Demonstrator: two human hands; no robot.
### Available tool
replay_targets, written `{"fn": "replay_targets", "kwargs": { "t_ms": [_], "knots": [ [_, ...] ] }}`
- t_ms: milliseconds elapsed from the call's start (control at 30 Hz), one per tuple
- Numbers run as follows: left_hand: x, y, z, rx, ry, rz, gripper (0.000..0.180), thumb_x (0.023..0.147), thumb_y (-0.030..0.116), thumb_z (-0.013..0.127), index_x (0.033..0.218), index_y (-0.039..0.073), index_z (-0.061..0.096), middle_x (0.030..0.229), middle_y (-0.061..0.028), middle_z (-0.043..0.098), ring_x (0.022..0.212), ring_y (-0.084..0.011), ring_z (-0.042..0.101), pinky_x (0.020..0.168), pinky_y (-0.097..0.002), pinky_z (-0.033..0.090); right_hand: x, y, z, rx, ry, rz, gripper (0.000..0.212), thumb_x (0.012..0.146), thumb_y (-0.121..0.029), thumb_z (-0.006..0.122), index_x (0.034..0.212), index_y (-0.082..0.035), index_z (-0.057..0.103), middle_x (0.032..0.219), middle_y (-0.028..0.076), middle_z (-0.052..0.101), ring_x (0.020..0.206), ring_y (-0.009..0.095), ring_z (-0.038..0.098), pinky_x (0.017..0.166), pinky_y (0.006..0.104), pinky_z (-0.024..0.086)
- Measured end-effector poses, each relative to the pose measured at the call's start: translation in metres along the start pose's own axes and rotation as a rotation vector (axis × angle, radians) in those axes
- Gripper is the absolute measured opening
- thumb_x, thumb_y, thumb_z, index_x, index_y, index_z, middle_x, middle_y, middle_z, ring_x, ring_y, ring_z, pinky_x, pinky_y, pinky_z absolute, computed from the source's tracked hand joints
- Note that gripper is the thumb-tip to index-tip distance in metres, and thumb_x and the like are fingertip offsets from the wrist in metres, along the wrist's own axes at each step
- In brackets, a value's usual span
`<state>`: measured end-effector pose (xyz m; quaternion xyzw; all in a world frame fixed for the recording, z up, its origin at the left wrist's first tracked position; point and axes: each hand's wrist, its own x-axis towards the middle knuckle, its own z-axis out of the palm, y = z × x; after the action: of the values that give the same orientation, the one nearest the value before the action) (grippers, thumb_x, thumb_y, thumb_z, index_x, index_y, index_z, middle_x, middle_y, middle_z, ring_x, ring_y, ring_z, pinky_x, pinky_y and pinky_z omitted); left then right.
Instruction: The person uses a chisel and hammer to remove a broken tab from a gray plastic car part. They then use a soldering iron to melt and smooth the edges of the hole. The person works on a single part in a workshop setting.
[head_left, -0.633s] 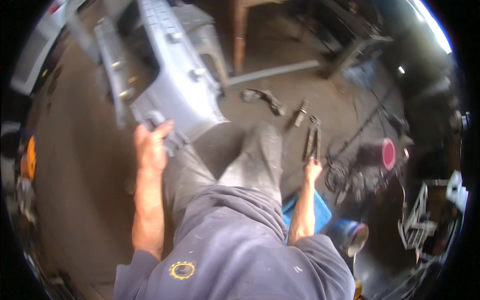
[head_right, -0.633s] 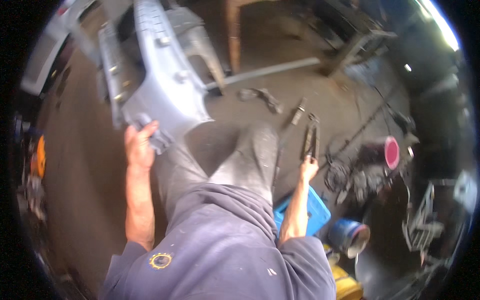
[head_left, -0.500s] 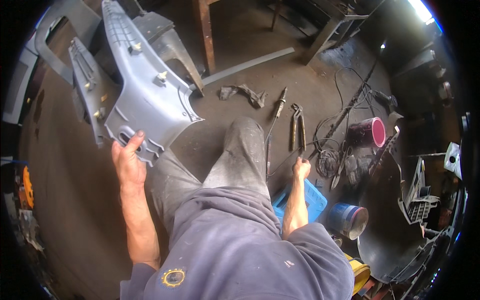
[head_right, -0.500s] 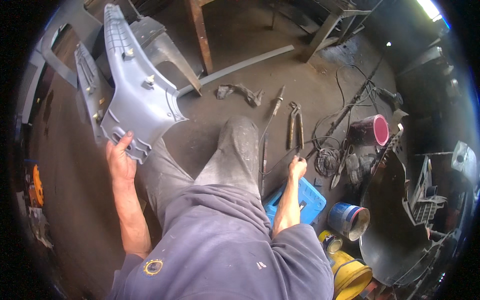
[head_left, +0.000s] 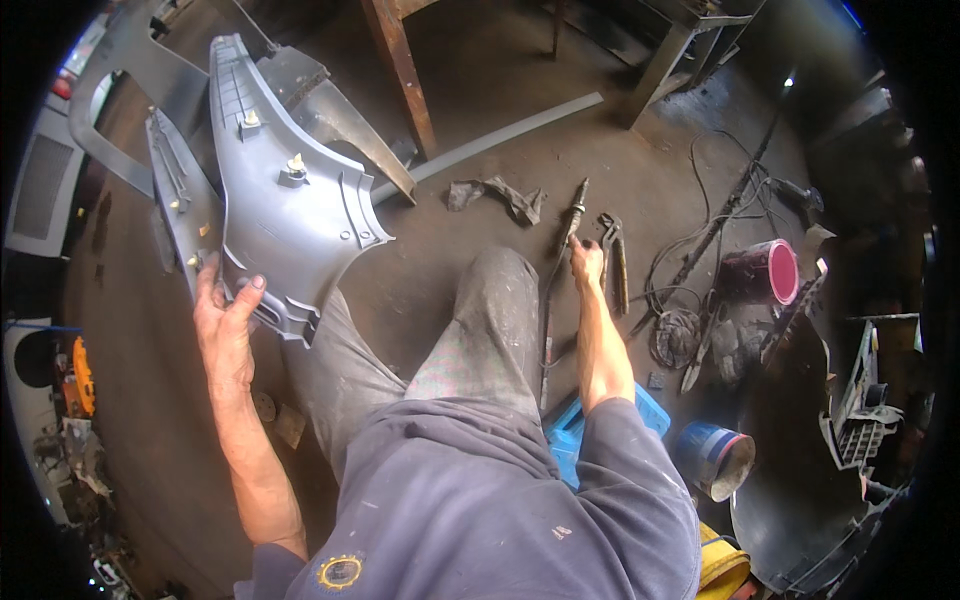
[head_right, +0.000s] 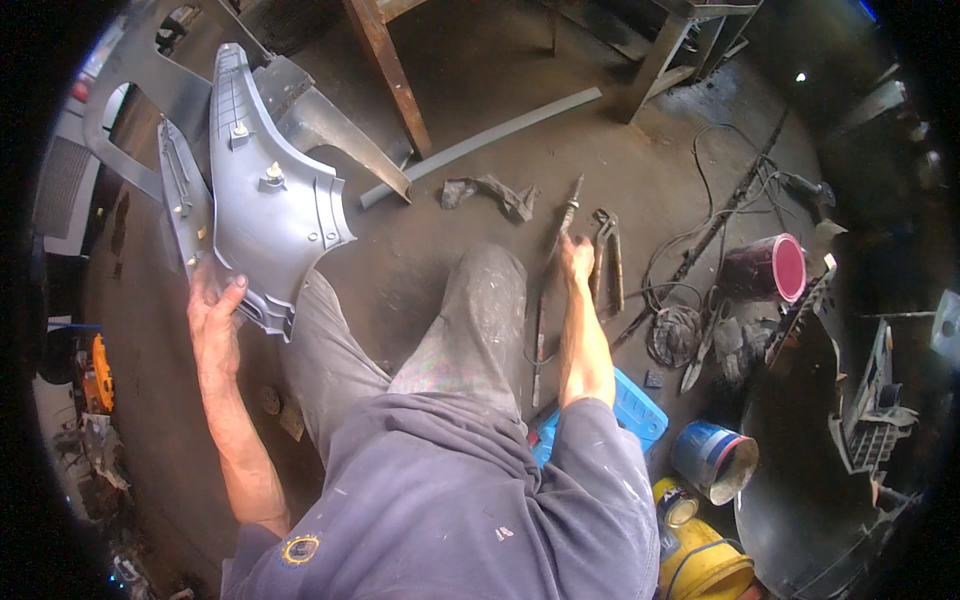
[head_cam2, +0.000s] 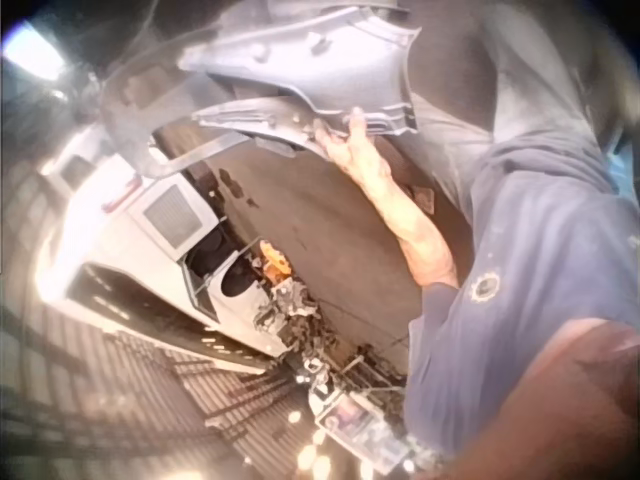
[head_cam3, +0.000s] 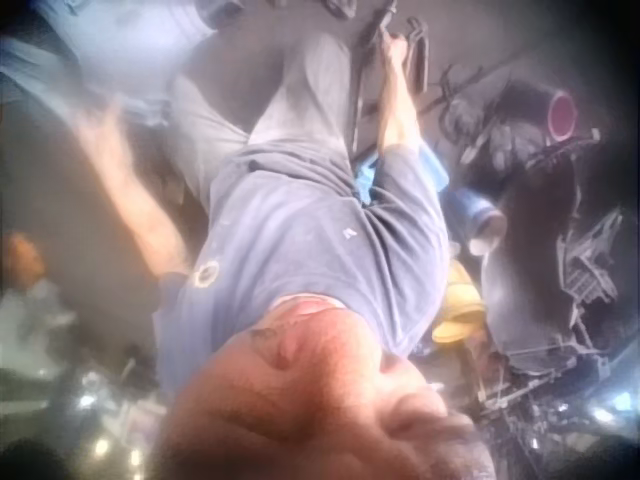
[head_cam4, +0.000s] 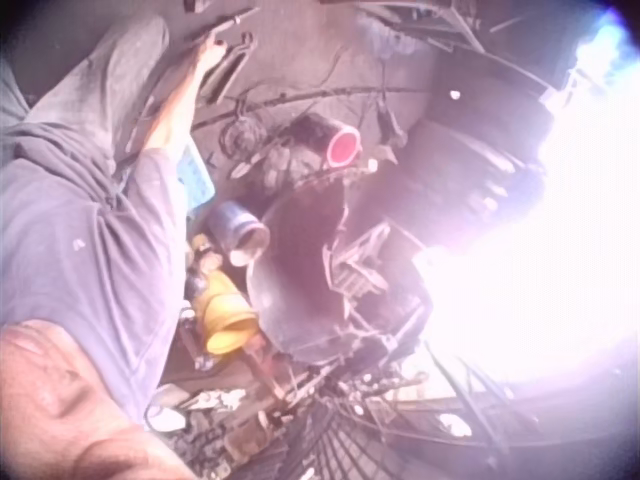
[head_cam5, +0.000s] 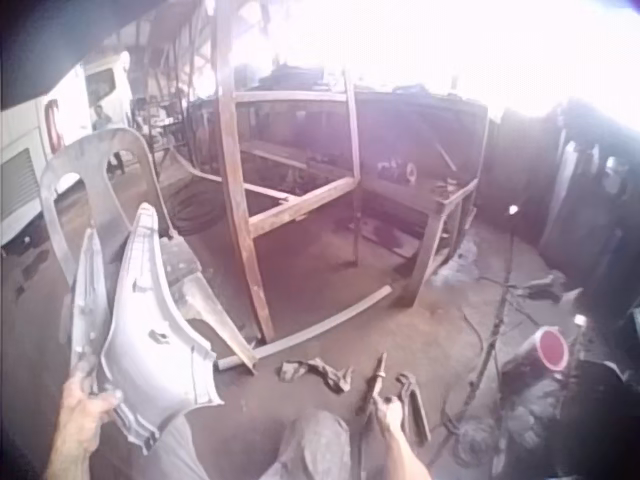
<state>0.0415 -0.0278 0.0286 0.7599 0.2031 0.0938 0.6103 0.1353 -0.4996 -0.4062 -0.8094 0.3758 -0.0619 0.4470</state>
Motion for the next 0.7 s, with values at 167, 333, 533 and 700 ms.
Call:
{"fn": "replay_targets", "kwargs": {
  "t_ms": [167,333,533,700],
  "knots": [
    [0.005,0.014,-0.011,0.175,-0.013,0.124,0.082,0.075,0.013,0.078,0.141,-0.009,0.035,0.134,-0.0237,0.048,0.117,-0.03,0.053,0.099,-0.0388,0.042,0.03,-0.055,0.019,-0.06,-0.282,0.369,0.052,0.07,-0.029,0.085,0.107,0.003,0.066,0.094,0.015,0.07,0.081,0.024,0.066,0.064,0.0406,0.053],
    [0.025,0.029,-0.021,0.391,-0.152,0.171,0.079,0.069,0.013,0.083,0.134,-0.012,0.044,0.127,-0.0219,0.056,0.115,-0.0252,0.055,0.1,-0.0345,0.041,0.068,-0.085,-0.015,-0.151,-0.156,0.305,0.044,0.078,-0.029,0.072,0.111,-0.001,0.066,0.107,0.021,0.069,0.103,0.034,0.066,0.088,0.0436,0.053],
    [0.073,0.042,-0.026,0.468,-0.346,0.085,0.071,0.067,0.014,0.079,0.127,-0.012,0.05,0.123,-0.0201,0.059,0.118,-0.0258,0.053,0.105,-0.033,0.035,0.005,-0.09,-0.081,-0.25,0.132,-0.359,0.038,0.087,-0.026,0.058,0.117,-0.003,0.062,0.107,0.024,0.066,0.1,0.041,0.063,0.087,0.0459,0.05],
    [0.112,0.052,-0.028,0.615,-0.475,0.172,0.079,0.064,0.02,0.077,0.13,-0.014,0.047,0.13,-0.0247,0.054,0.127,-0.0307,0.048,0.11,-0.0352,0.03,-0.165,0.001,-0.091,-0.466,0.008,-0.261,0.027,0.084,-0.02,0.06,0.106,-0.005,0.063,0.088,0.025,0.067,0.083,0.042,0.066,0.075,0.0503,0.053]
  ]
}}
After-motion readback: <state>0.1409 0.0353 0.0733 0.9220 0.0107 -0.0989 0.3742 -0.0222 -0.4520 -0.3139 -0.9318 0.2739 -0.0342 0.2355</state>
